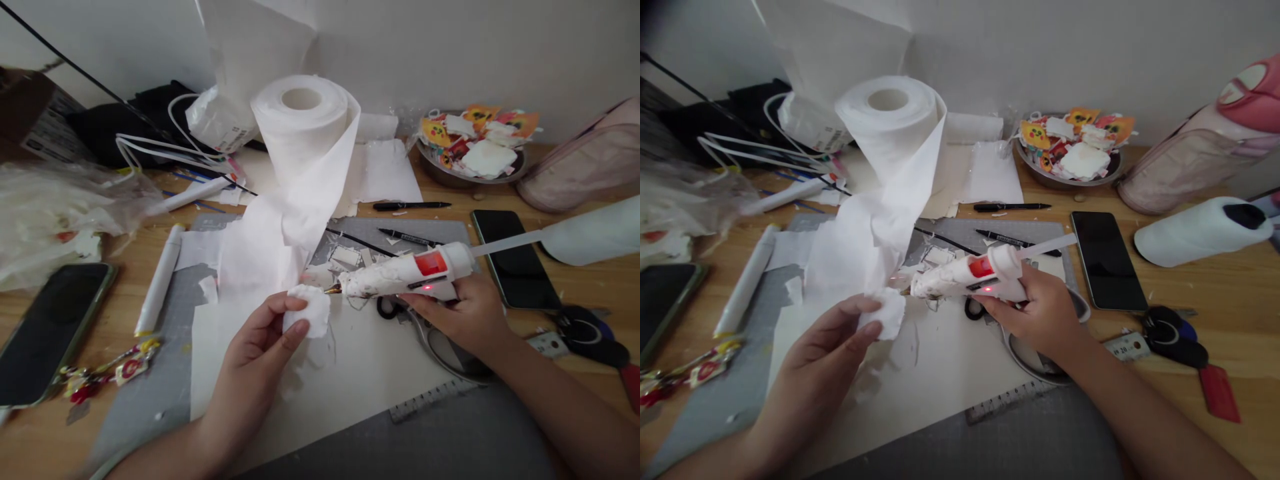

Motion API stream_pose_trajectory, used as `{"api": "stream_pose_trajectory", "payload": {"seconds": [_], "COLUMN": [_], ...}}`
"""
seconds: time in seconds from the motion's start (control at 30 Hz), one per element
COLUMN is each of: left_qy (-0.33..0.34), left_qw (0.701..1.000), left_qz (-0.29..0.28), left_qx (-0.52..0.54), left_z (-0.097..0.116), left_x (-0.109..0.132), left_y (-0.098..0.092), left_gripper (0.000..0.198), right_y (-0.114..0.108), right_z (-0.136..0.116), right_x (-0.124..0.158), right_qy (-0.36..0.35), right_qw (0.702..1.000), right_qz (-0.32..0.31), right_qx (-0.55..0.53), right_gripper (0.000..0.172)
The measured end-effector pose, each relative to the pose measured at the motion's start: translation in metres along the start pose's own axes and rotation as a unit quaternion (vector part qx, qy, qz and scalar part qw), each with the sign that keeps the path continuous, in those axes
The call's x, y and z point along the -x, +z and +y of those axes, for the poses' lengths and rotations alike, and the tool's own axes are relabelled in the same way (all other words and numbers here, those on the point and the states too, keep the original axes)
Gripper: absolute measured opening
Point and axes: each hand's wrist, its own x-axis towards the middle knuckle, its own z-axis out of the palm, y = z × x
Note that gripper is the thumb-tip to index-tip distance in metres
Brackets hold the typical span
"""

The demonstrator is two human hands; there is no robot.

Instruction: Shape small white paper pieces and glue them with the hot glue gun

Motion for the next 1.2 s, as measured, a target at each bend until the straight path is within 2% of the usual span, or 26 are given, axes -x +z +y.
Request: {"api": "stream_pose_trajectory", "payload": {"seconds": [0.47,0.67,1.2], "left_qy": [0.014,0.023,-0.028], "left_qw": [1.000,1.000,0.999], "left_qz": [-0.001,-0.018,0.029], "left_qx": [-0.021,-0.005,0.007], "left_z": [0.0006,0.0003,0.0065], "left_x": [0.0029,0.0029,0.0037], "left_y": [0.0010,0.0007,0.0044], "left_gripper": [0.013,0.011,0.022], "right_y": [-0.0010,-0.0008,-0.0008], "right_z": [-0.0024,-0.0018,-0.0035], "right_x": [-0.0009,-0.0005,-0.0020], "right_qy": [0.022,0.020,0.016], "right_qw": [1.000,1.000,0.999], "right_qz": [-0.009,-0.011,0.000], "right_qx": [-0.010,-0.007,-0.031], "right_gripper": [0.017,0.017,0.015]}}
